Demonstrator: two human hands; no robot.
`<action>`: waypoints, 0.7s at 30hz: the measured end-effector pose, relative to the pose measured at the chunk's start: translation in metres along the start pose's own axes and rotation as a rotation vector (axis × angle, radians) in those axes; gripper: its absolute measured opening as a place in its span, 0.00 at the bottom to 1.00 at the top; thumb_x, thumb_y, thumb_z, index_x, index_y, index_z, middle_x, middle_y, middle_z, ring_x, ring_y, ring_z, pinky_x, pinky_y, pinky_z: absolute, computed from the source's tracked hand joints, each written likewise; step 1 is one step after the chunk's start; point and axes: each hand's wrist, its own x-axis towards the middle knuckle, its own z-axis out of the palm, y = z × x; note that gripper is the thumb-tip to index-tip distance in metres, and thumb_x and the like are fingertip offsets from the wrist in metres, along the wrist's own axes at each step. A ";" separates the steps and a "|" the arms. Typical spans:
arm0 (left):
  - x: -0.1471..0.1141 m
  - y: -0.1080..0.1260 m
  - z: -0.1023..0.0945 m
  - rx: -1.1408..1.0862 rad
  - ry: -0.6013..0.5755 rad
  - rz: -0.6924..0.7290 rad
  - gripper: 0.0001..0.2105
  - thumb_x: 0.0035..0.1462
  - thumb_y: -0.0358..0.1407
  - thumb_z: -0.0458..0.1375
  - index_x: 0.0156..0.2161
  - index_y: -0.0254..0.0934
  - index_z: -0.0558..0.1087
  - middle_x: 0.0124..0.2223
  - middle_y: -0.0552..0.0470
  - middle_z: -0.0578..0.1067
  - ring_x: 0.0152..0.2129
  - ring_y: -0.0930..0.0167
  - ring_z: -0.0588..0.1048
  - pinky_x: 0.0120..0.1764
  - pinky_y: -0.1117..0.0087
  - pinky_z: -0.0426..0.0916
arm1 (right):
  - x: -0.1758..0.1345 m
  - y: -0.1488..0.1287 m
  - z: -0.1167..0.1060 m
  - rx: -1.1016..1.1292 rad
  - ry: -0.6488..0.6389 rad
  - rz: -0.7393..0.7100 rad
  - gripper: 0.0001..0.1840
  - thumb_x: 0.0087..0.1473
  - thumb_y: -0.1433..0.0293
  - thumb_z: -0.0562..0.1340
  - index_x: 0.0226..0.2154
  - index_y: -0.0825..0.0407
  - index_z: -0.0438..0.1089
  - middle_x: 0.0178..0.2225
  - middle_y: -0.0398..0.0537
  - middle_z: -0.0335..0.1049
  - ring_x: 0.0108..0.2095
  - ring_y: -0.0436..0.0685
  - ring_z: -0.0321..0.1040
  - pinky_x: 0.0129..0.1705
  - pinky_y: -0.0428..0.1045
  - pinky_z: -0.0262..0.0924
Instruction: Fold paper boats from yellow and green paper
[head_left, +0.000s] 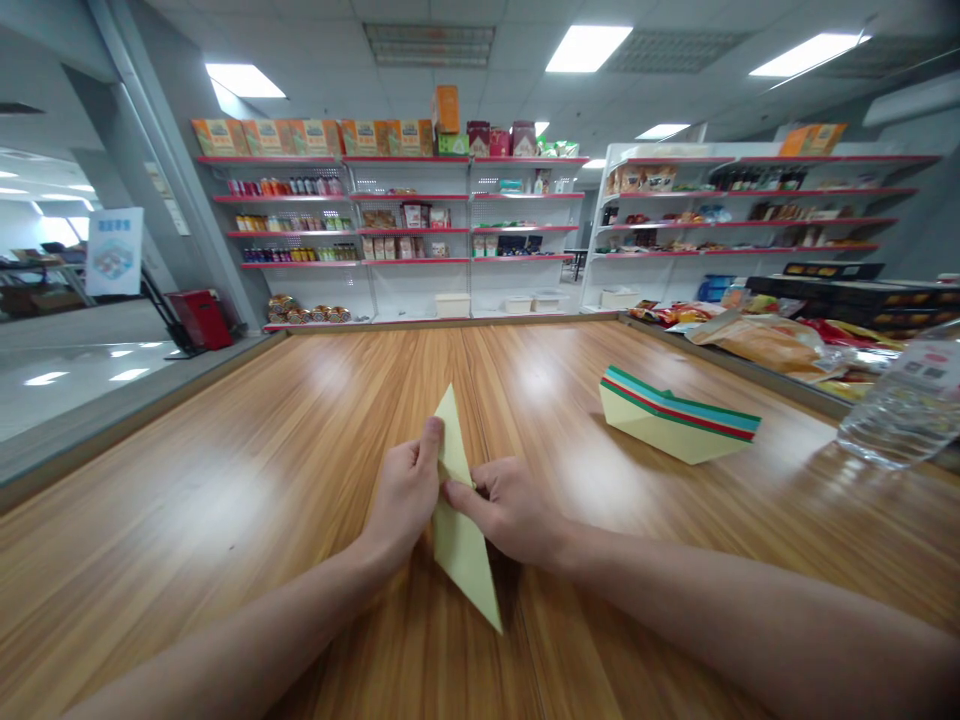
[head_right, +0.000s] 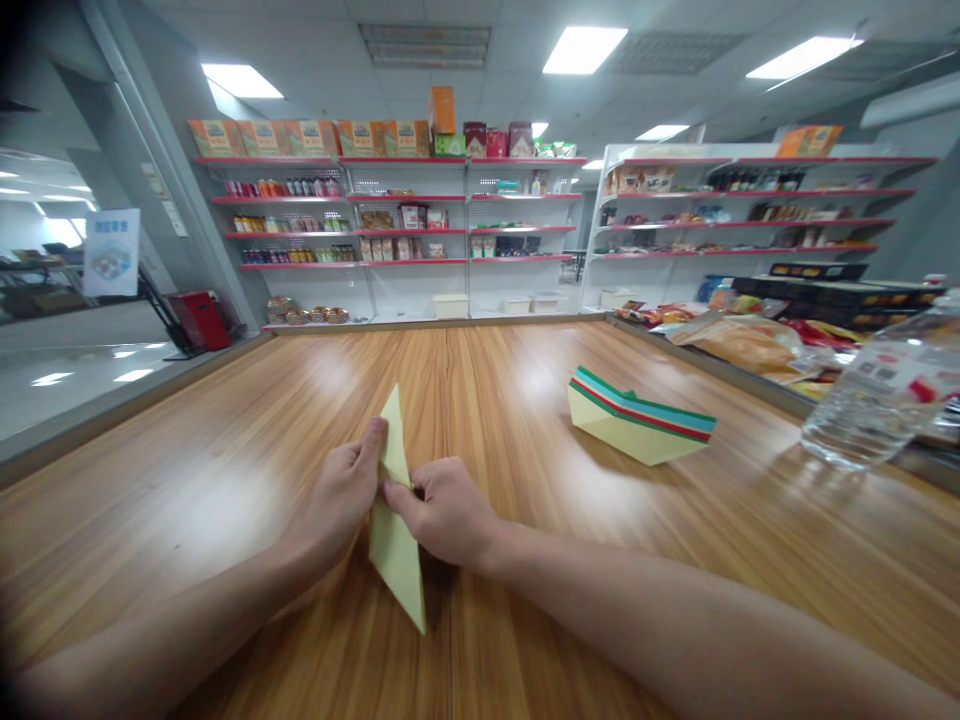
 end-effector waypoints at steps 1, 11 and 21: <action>-0.003 0.004 0.001 0.015 0.040 -0.013 0.25 0.48 0.55 0.56 0.14 0.37 0.58 0.13 0.58 0.57 0.09 0.77 0.56 0.12 0.75 0.47 | -0.002 -0.003 0.001 -0.012 -0.002 -0.017 0.24 0.53 0.61 0.54 0.12 0.53 0.50 0.13 0.38 0.44 0.15 0.44 0.44 0.17 0.44 0.36; -0.003 0.006 0.001 -0.005 0.039 -0.064 0.25 0.47 0.56 0.55 0.15 0.38 0.58 0.14 0.57 0.60 0.10 0.76 0.59 0.13 0.74 0.50 | -0.007 -0.006 0.005 -0.035 0.029 -0.047 0.28 0.58 0.59 0.49 0.12 0.53 0.47 0.14 0.38 0.41 0.15 0.43 0.42 0.17 0.44 0.36; -0.015 0.017 0.009 -0.075 0.040 -0.124 0.23 0.46 0.55 0.57 0.17 0.37 0.63 0.15 0.56 0.63 0.12 0.74 0.62 0.14 0.73 0.55 | -0.013 -0.018 0.007 -0.052 0.048 -0.160 0.26 0.60 0.63 0.45 0.13 0.53 0.47 0.12 0.38 0.44 0.13 0.43 0.44 0.18 0.43 0.39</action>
